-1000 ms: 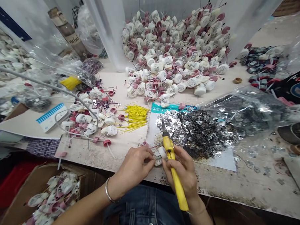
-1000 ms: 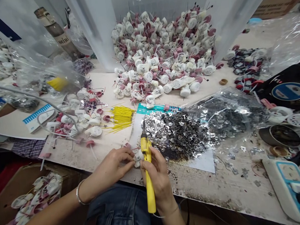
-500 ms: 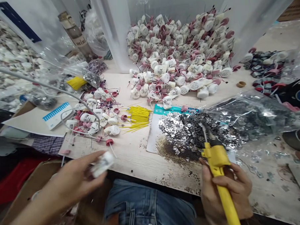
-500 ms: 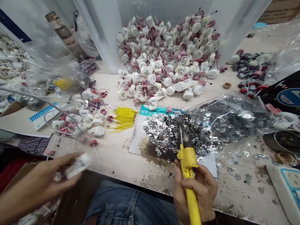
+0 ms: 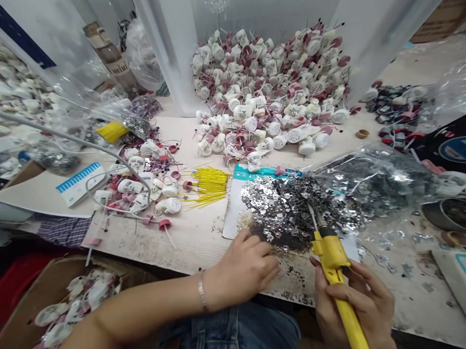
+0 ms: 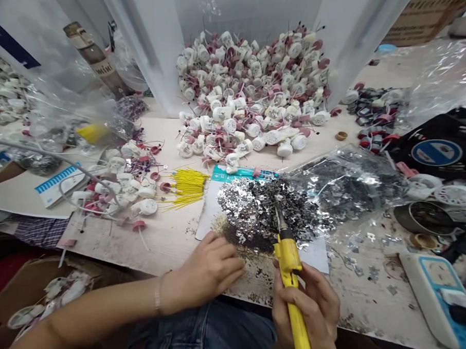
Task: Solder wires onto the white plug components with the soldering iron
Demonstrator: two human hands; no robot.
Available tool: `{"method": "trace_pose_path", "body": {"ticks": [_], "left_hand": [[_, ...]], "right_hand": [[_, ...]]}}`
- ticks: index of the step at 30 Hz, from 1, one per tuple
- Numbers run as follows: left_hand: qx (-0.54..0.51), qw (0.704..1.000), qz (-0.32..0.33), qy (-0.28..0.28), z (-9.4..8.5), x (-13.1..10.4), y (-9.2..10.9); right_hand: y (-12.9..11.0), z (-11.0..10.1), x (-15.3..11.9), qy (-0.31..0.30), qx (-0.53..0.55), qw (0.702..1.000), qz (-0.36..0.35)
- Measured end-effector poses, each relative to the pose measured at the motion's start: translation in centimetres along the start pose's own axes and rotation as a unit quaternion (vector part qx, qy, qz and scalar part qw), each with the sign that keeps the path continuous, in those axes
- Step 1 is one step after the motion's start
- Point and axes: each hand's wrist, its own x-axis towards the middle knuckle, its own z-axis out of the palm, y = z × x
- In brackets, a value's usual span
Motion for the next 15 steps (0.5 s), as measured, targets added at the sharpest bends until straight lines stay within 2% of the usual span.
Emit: {"method": "trace_pose_path", "body": {"ticks": [3, 6, 9, 12, 15], "left_hand": [[0.07, 0.996, -0.007, 0.051, 2.6, 2.9, 0.5], [0.098, 0.994, -0.009, 0.053, 3.4, 3.6, 0.3], [0.081, 0.995, -0.014, 0.051, 2.3, 2.9, -0.3], [0.021, 0.991, -0.122, 0.049, 0.7, 1.9, -1.5], [0.0, 0.975, -0.222, 0.029, -0.2, 1.0, -3.1]], "right_hand": [[-0.8, 0.0, 0.7, 0.045, -0.038, 0.997, -0.056], [-1.2, 0.3, 1.3, 0.044, -0.047, 0.995, -0.078], [-1.4, 0.7, 1.9, 0.041, -0.039, 0.995, -0.082], [-1.5, 1.1, 2.0, 0.035, -0.038, 0.995, -0.089], [-1.2, 1.3, 1.5, 0.005, -0.019, 0.997, -0.077]]}}
